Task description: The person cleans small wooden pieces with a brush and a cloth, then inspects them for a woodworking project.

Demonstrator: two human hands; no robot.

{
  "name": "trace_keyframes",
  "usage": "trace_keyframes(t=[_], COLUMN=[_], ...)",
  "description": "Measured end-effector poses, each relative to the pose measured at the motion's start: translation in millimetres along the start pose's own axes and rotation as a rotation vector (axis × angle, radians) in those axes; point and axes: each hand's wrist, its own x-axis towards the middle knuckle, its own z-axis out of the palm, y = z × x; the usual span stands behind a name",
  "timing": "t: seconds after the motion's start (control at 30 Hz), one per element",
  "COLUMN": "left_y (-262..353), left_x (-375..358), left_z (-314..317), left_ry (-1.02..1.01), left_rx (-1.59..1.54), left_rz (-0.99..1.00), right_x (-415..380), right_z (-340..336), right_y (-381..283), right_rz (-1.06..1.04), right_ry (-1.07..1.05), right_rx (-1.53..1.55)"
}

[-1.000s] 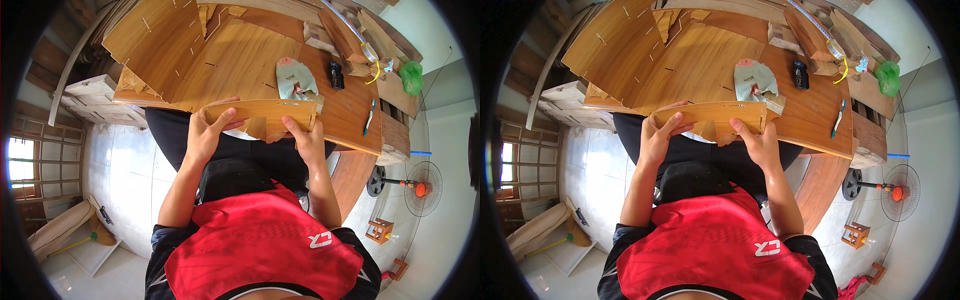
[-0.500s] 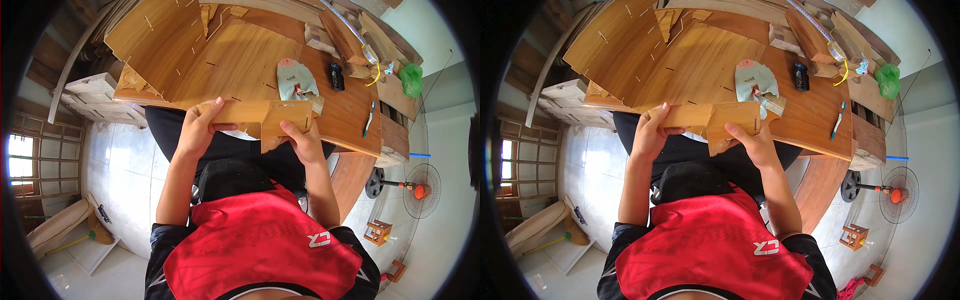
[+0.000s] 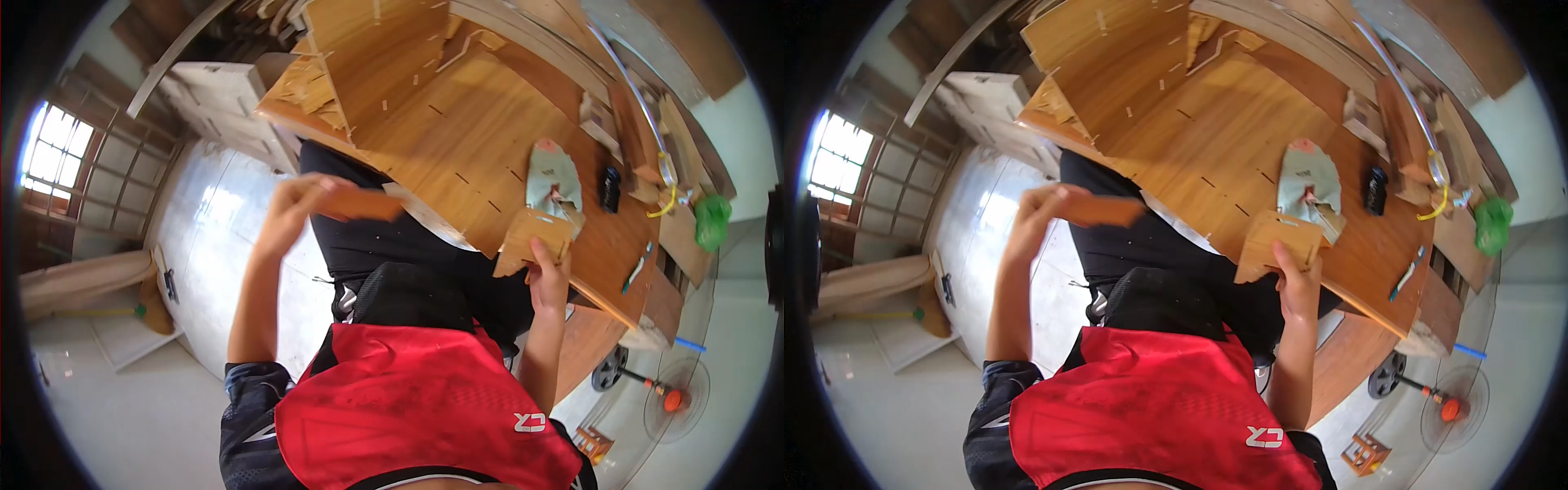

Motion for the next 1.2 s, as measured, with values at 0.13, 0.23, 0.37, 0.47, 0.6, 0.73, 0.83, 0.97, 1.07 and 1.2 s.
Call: trace_keyframes(t=[0.13, 0.23, 0.37, 0.47, 0.6, 0.73, 0.83, 0.97, 1.07, 1.2], left_y=[1.2, 14.9, 12.0, -10.3, -83.4, -32.2, -4.2, 55.5, 124.8, 165.3], left_x=[3.7, 44.8, 118.0, 153.2, 178.1, 132.8, 92.0, 27.8, -8.4, -36.9], left_z=[-65.4, -76.1, -64.2, -59.3, -105.3, -67.2, -39.2, 28.4, 106.9, 146.9], left_ry=[0.635, 0.820, 0.771, 0.629, 0.372, 0.578, 0.899, 0.484, -0.032, -0.194], left_rx=[0.317, 0.698, 1.141, 1.282, 1.227, 0.724, 0.595, 0.526, 0.561, 0.777], left_rz=[0.257, 0.374, 0.572, 0.541, 0.563, 0.697, 0.742, 0.990, 1.231, 1.229], right_x=[4.2, 9.9, 12.3, 16.9, 26.4, 23.8, 23.7, 22.6, 23.5, 25.2], right_z=[-0.2, 7.0, 24.4, 14.4, 4.2, -0.6, 4.4, 22.5, 32.0, 29.8], right_y=[10.6, -0.5, -28.5, -31.7, -38.8, -46.7, -48.4, -53.5, -56.4, -53.8], right_rz=[-0.018, -0.037, -0.123, -0.193, -0.247, -0.162, -0.149, -0.186, -0.192, -0.207], right_ry=[0.046, -0.105, -0.108, -0.055, -0.020, -0.068, -0.098, -0.071, -0.107, -0.142], right_rx=[0.117, 0.059, 0.014, -0.008, -0.073, -0.026, 0.018, 0.008, 0.023, 0.003])
